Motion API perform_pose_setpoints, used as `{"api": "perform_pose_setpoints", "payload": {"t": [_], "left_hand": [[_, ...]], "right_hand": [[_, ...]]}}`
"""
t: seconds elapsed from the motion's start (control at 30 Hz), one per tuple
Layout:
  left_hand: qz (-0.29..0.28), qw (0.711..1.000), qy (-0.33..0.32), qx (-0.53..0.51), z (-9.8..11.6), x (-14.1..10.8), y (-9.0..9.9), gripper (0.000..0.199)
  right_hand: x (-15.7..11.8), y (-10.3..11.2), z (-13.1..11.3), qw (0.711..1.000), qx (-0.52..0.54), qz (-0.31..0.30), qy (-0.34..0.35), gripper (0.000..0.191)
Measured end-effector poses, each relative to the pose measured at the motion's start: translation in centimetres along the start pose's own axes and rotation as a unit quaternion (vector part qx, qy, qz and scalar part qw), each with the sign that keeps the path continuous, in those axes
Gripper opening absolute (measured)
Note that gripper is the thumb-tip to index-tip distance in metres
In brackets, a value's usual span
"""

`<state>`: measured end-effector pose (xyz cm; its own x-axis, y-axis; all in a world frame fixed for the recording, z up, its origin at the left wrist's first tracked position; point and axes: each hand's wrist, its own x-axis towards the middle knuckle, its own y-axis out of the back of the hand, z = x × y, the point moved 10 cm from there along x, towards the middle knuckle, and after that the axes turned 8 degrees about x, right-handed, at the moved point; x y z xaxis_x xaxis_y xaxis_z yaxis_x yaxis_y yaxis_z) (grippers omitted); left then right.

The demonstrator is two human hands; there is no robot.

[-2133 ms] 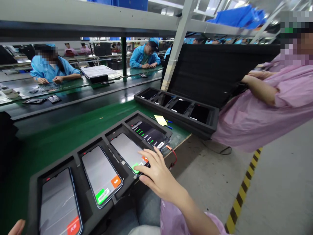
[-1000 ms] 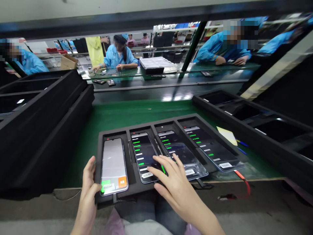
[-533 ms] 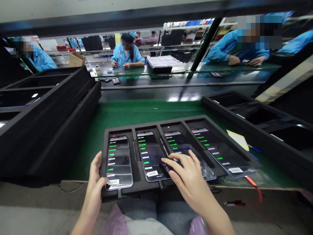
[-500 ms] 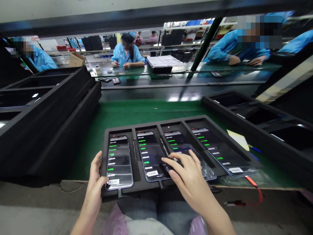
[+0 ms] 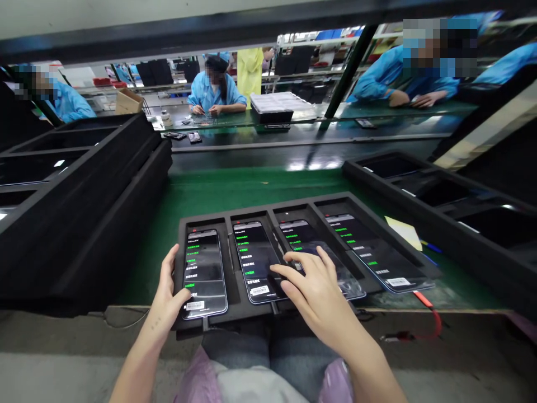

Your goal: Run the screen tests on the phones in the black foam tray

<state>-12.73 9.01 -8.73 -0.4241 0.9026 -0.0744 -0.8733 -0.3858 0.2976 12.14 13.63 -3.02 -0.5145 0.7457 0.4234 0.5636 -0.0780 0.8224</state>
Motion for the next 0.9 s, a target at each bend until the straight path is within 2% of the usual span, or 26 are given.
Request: {"api": "perform_pose_setpoints", "payload": {"t": [0.1, 0.33, 0.4, 0.5, 0.67, 0.77, 0.9], "left_hand": [[0.0, 1.0, -0.014, 0.007, 0.1, 0.1, 0.0, 0.082], [0.024, 1.0, -0.005, 0.0, 0.1, -0.2, 0.2, 0.076], [0.024, 1.0, -0.007, -0.002, 0.1, -0.2, 0.2, 0.075], [0.028, 1.0, -0.011, -0.01, 0.0, -0.2, 0.2, 0.074], [0.05, 0.999, -0.011, -0.014, -0.2, 0.0, 0.5, 0.071], [0.051, 0.998, -0.017, -0.014, -0.2, 0.2, 0.4, 0.075], [0.054, 0.998, -0.007, -0.002, -0.4, 0.4, 0.4, 0.08]], "right_hand": [[0.0, 0.0, -0.1, 1.0, 0.011, 0.001, -0.006, 0.04], [0.1, -1.1, -1.3, 0.999, 0.029, -0.021, -0.004, 0.034], [-0.1, -0.6, -1.1, 0.999, 0.038, -0.006, -0.005, 0.036], [-0.6, 1.3, 0.4, 0.998, 0.035, 0.049, -0.026, 0.041], [-2.5, 4.9, 4.5, 0.986, 0.011, 0.138, -0.096, 0.045], [-3.5, 5.3, 5.8, 0.981, 0.014, 0.141, -0.132, 0.045], [-4.0, 4.8, 6.1, 0.981, 0.023, 0.12, -0.149, 0.046]]}}
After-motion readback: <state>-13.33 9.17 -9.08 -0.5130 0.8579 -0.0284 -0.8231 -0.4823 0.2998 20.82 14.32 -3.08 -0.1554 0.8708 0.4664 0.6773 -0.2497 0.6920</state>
